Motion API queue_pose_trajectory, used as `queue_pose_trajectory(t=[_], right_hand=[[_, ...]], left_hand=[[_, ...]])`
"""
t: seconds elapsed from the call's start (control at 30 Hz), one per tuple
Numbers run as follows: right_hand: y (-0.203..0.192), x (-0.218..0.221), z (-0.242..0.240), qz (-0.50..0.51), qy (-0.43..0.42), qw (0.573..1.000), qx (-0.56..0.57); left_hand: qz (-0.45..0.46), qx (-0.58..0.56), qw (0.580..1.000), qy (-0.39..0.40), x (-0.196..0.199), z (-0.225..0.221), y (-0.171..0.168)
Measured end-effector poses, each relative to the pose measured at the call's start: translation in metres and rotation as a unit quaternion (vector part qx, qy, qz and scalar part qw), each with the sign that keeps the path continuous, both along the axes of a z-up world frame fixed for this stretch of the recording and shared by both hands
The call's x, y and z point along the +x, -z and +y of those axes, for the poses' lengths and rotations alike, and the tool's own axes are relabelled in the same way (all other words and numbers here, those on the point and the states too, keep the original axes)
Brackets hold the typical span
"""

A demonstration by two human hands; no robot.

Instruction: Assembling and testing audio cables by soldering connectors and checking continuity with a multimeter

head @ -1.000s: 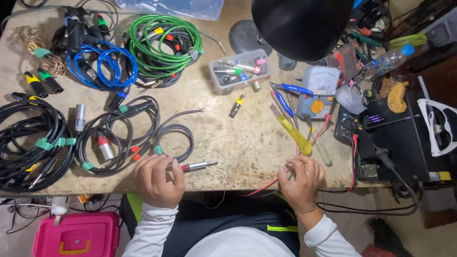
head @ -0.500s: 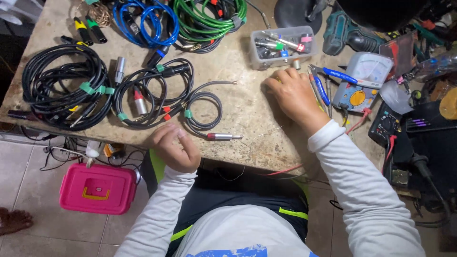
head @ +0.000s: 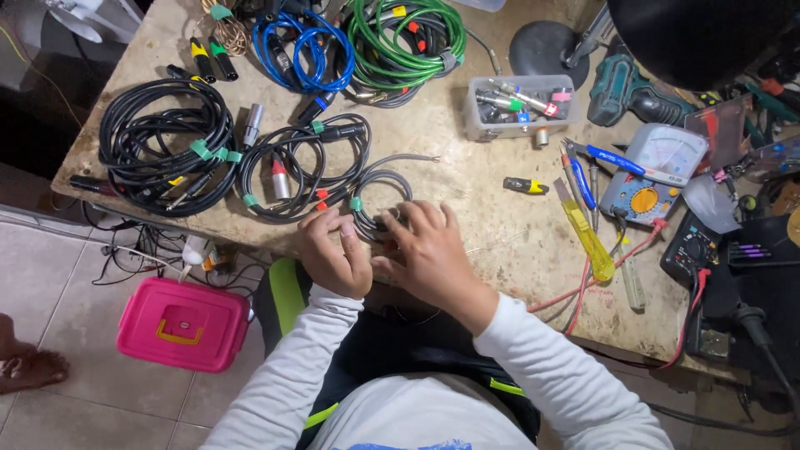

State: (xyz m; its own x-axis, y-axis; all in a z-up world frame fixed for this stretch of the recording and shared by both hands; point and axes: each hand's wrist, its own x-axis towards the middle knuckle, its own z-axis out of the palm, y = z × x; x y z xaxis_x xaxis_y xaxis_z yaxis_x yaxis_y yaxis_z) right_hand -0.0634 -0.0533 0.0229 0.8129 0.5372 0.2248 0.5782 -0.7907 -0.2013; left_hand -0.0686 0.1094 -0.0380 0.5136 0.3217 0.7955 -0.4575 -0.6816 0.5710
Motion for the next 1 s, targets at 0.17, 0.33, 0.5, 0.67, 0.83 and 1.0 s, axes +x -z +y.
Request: queue_pose_trajectory(t=[0.17,0.33,0.5,0.67,0.83,1.0], right_hand=[[0.032,0.004,0.009,-0.012,0.007,1.0,-0.026],[0.042,0.004,-0.002,-0.072,-0.002,0.997,-0.003],[0.031,-0.002,-0.004,-0.071,-0.001,0.998,0.002],[0.02,-0.01,-0.026,-0.103,-0.024,0.994,-0.027],[0.006,-0.018,-0.068,-0.165,-0.026,0.983,-0.076],[0.009,-0.035,-0.107,-0.139,0.037,0.989,-0.029]], left_hand=[[0.037,-0.062,0.997,0.034,-0.004,-0.003,-0.01],[0.049,-0.055,0.997,0.036,-0.005,-0.003,-0.011],[0.047,-0.044,0.997,0.041,-0.005,0.001,-0.011],[0.05,-0.011,0.998,0.037,-0.003,0.005,-0.004],[0.048,0.028,0.998,0.02,-0.001,0.001,-0.006],[0.058,0.037,0.998,0.005,-0.003,0.001,0.015]])
